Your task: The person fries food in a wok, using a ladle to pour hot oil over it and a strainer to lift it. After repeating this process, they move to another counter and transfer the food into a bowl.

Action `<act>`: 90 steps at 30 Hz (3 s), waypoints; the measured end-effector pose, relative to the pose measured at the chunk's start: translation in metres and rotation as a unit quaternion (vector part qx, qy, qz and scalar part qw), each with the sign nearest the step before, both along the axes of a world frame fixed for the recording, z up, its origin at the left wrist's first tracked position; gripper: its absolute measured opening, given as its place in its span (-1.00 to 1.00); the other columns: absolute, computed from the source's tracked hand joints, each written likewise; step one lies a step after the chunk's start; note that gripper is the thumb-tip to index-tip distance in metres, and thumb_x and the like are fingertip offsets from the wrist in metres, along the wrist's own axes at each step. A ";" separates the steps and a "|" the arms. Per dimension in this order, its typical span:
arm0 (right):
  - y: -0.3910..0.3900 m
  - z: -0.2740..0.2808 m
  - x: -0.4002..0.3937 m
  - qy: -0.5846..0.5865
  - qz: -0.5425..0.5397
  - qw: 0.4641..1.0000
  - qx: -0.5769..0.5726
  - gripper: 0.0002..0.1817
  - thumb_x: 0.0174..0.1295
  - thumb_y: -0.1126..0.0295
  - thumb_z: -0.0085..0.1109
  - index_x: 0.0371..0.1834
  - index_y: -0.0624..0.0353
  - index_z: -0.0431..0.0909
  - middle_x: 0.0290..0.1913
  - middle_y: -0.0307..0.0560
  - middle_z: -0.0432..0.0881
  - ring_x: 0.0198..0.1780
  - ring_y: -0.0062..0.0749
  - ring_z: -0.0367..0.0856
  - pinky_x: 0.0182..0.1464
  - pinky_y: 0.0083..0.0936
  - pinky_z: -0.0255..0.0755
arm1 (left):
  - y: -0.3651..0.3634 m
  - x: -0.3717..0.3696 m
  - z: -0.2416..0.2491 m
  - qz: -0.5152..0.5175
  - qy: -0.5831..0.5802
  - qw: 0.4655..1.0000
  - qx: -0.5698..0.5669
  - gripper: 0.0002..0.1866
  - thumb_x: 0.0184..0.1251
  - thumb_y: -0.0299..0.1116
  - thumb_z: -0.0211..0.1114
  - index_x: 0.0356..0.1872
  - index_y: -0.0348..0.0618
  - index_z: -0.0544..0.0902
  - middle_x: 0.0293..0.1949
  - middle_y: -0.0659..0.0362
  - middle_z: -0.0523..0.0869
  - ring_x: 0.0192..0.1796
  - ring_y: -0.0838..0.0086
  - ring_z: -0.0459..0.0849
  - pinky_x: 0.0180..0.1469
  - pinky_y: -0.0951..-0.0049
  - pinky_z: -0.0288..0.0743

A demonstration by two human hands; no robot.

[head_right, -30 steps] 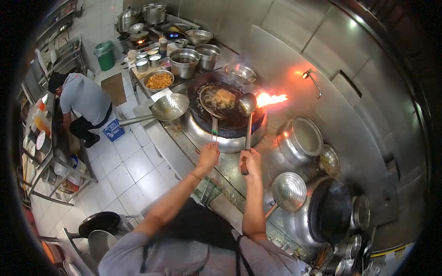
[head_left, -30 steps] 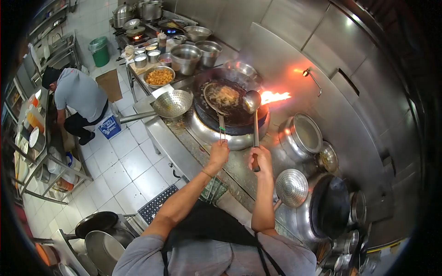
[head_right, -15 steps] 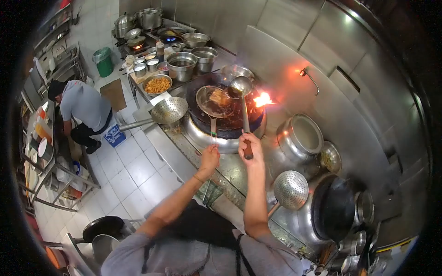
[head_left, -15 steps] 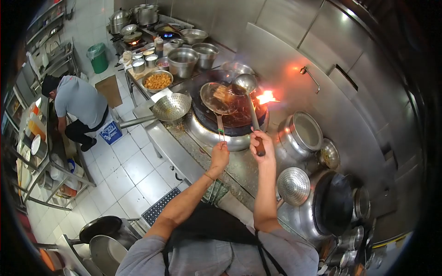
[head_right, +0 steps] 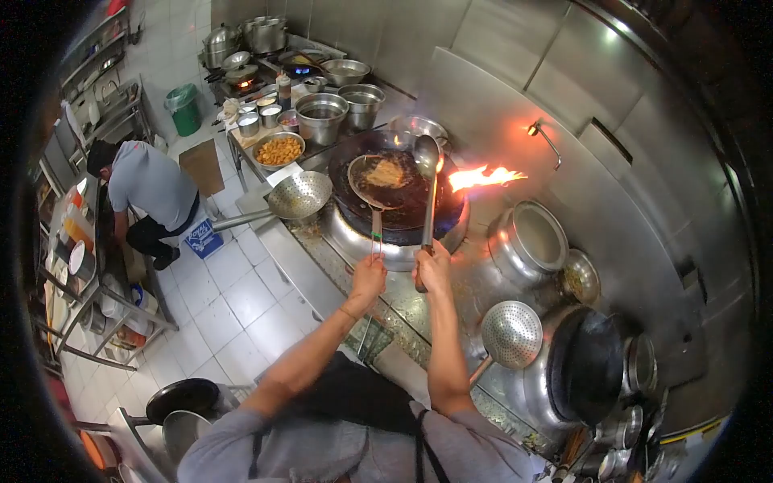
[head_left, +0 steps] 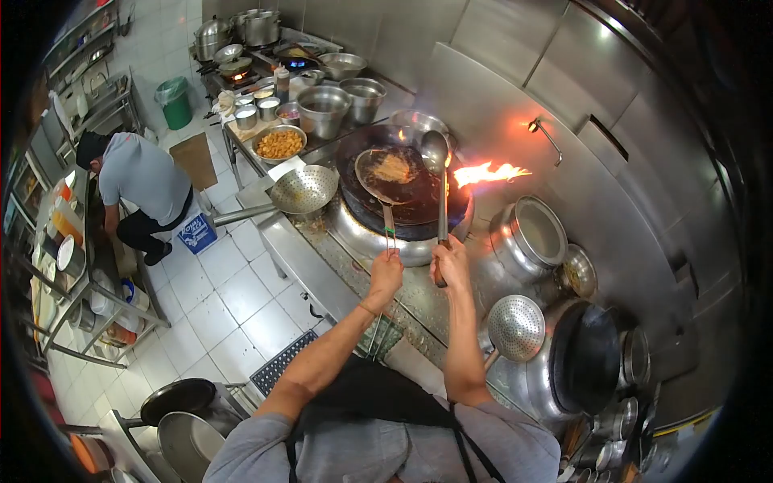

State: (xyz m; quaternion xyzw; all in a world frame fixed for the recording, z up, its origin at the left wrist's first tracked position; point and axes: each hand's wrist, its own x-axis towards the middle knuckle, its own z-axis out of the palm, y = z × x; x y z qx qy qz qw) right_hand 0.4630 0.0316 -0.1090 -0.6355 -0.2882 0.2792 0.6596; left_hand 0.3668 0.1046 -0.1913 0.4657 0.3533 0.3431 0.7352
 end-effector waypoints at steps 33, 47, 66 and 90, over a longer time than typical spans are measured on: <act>0.005 0.011 -0.005 -0.001 -0.008 1.000 -0.018 -0.92 -0.01 0.56 -0.03 -0.41 0.26 0.35 -0.67 -0.24 0.37 -0.80 -0.61 0.33 -0.82 -0.65 0.22 | 0.008 -0.006 0.022 -0.001 -0.004 1.000 -0.005 -0.79 0.13 -0.48 -0.07 -0.24 -0.32 0.47 -0.69 0.28 0.36 -0.76 0.61 0.26 -0.77 0.53 0.14; -0.042 0.007 0.020 0.416 0.028 0.904 0.100 -0.84 0.06 0.47 -0.01 -0.29 0.27 0.45 -0.58 -0.22 0.42 -0.70 -0.60 0.34 -0.86 -0.64 0.17 | 0.014 0.014 -0.024 0.036 0.091 0.980 0.173 -0.73 0.09 -0.47 -0.08 -0.22 -0.32 0.51 -0.67 0.25 0.43 -0.73 0.57 0.35 -0.74 0.53 0.22; 0.009 0.020 0.001 0.113 0.048 0.992 0.019 -0.93 0.02 0.53 0.00 -0.41 0.25 0.36 -0.67 -0.23 0.38 -0.81 -0.61 0.32 -0.85 -0.64 0.23 | 0.009 -0.001 -0.008 0.029 0.133 0.978 0.156 -0.67 0.05 -0.43 -0.04 -0.21 -0.41 0.54 -0.38 -0.23 0.60 -0.24 0.05 0.61 -0.14 0.29 0.42; -0.019 0.016 0.024 0.394 0.056 0.913 0.085 -0.81 0.09 0.45 -0.03 -0.25 0.31 0.42 -0.56 -0.21 0.42 -0.72 -0.61 0.30 -0.86 -0.64 0.16 | 0.009 0.006 -0.008 0.041 0.093 0.988 0.116 -0.63 0.03 -0.44 -0.05 -0.17 -0.45 0.52 -0.29 -0.26 0.60 -0.15 0.01 0.59 -0.03 0.29 0.39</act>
